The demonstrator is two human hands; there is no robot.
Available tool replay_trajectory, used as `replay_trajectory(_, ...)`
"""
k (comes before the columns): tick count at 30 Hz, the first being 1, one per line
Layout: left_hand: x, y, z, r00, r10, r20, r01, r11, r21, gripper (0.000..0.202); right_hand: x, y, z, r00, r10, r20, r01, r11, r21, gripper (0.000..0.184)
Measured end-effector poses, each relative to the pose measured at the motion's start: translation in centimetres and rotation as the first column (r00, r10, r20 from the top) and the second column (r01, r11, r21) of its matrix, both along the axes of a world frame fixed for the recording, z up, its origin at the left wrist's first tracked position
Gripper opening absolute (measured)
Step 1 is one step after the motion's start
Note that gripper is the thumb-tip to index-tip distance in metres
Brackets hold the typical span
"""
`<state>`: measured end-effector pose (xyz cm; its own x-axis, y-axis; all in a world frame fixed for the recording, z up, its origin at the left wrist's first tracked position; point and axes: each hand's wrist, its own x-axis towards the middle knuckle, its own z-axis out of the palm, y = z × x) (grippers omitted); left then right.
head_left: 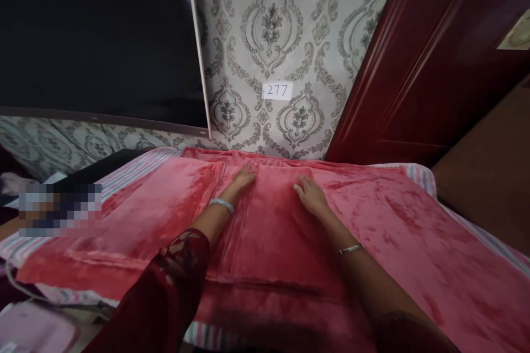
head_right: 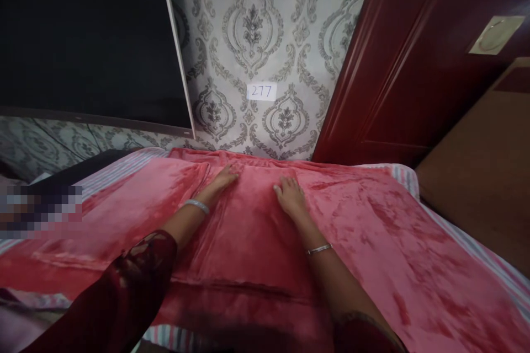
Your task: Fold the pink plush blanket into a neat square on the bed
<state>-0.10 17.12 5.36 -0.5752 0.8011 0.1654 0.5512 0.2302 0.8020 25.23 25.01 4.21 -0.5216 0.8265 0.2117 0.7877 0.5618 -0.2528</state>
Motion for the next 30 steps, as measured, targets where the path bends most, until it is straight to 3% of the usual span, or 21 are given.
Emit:
replay_trajectory(4,-0.1,2.3,1.0,0.999,0.038,-0.021,-0.04,0.995,-0.091,0.064,-2.9,2.0,1.1,0.997,-0.062,0.035,0.064,0.997,-0.039,0.061)
replay_trajectory(8,0.6,2.2,0.1,0.992,0.067,-0.103,-0.082,0.986,-0.146,0.054,-4.4,2.7,0.7,0.991,-0.112,0.07,0.117,0.99,-0.073,0.061)
replay_trajectory(13,1.3,1.7,-2.0,0.972,0.128,-0.199,-0.167,0.968,-0.19,0.054,-4.5,2.8,-1.8,0.992,-0.094,0.09,0.1,0.992,-0.073,0.062)
replay_trajectory(16,1.0,2.3,-2.6,0.964,0.136,-0.228,-0.186,0.959,-0.215,0.057,-4.4,3.0,-2.6,0.99,-0.107,0.089,0.114,0.991,-0.073,0.063)
replay_trajectory(30,0.7,2.5,-2.4,0.964,0.076,-0.255,-0.144,0.954,-0.262,0.055,-4.2,2.8,-1.8,0.99,-0.107,0.088,0.116,0.988,-0.098,0.063)
